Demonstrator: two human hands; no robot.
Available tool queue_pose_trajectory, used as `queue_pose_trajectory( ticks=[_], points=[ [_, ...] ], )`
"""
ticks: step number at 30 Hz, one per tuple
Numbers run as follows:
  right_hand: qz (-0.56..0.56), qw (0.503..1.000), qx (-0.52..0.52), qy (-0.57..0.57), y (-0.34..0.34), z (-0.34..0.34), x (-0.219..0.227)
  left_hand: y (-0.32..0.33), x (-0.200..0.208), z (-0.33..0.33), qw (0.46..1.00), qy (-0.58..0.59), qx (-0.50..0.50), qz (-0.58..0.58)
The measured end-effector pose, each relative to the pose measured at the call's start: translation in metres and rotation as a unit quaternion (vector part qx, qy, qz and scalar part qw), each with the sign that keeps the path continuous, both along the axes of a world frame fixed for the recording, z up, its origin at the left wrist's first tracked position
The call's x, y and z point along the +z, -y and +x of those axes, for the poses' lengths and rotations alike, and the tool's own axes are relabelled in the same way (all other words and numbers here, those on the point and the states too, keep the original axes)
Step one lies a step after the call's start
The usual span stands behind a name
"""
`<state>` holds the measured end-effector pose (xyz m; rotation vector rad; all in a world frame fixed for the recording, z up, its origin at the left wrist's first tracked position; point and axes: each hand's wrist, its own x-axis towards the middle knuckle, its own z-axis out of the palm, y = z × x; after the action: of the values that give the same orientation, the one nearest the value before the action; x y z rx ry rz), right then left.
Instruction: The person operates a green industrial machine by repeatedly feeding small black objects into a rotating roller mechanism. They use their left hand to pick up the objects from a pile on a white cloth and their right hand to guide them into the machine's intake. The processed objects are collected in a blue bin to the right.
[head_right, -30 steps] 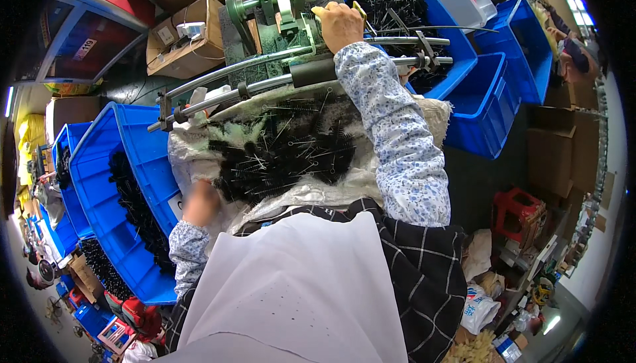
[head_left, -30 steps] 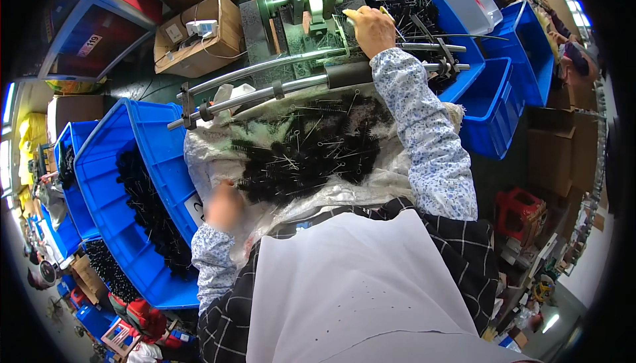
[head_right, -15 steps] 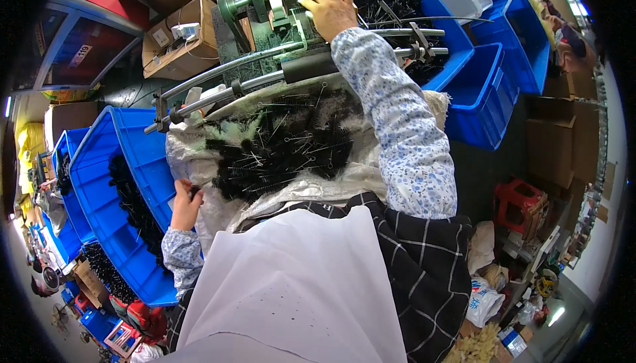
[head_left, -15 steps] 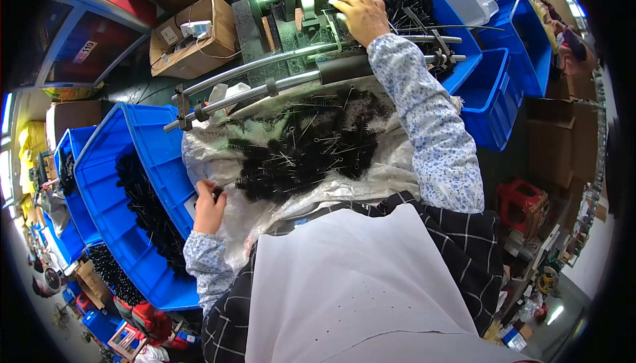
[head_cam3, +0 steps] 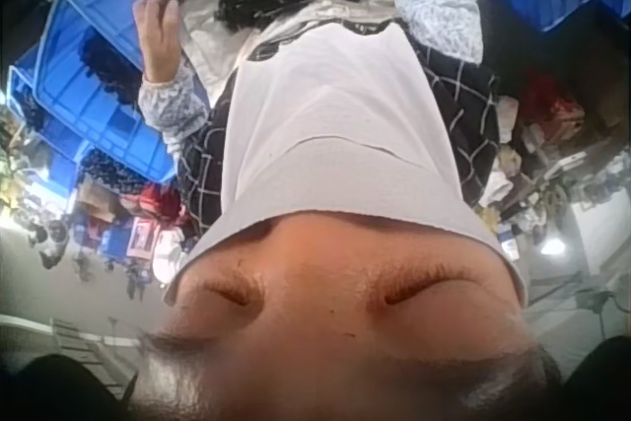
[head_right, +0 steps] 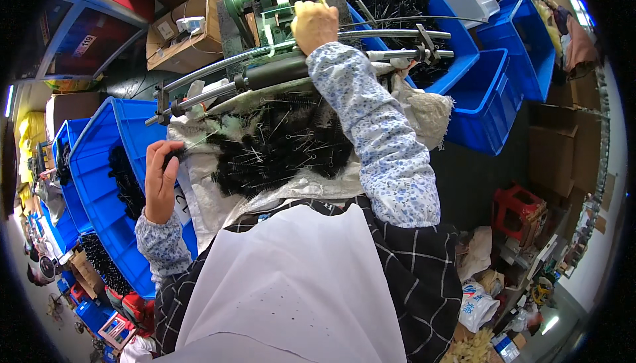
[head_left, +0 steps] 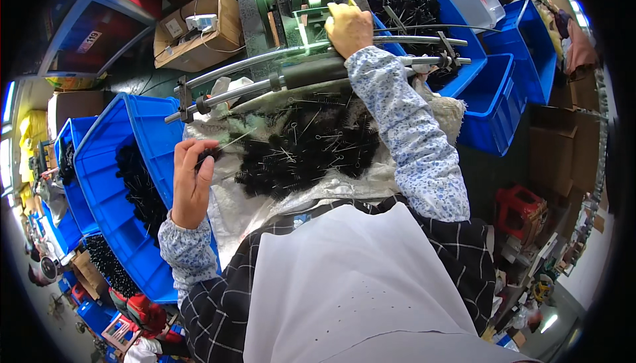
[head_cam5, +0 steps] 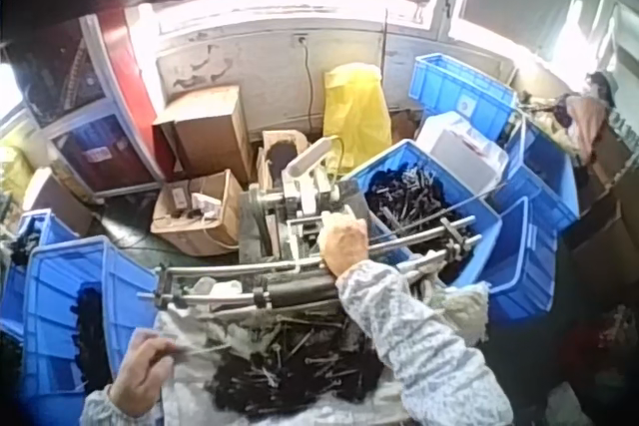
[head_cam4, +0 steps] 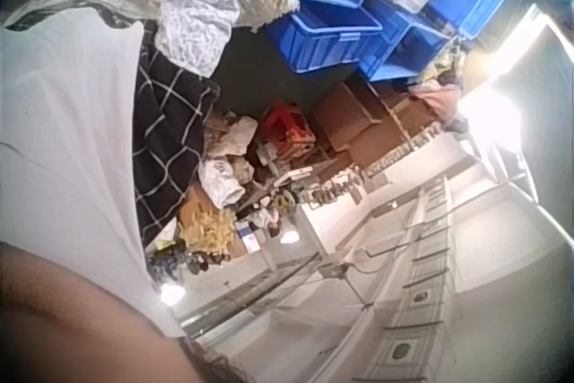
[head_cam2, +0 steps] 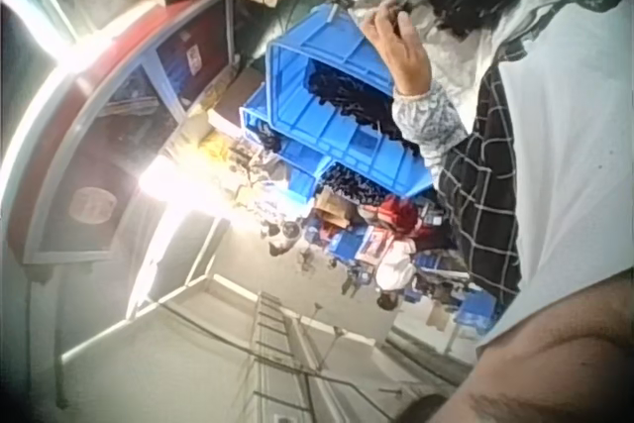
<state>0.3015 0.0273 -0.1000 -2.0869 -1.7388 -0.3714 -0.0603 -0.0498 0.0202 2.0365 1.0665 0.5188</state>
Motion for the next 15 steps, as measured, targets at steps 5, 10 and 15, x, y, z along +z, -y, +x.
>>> queue_pose_trajectory(
  ticks=[5, 10, 15],
  points=[
    [0.005, 1.000, -0.005, 0.014, 0.001, -0.003, 0.001, -0.010, 0.004, 0.025, 0.997, 0.008, -0.072, 0.029],
    [0.012, 1.000, -0.003, 0.027, 0.014, 0.047, 0.000, -0.001, -0.013, 0.030, 0.976, 0.203, 0.033, -0.077],
    [-0.049, 0.999, 0.001, -0.018, 0.011, 0.086, -0.002, -0.010, -0.025, 0.032, 0.969, 0.236, 0.039, -0.067]
  ],
)
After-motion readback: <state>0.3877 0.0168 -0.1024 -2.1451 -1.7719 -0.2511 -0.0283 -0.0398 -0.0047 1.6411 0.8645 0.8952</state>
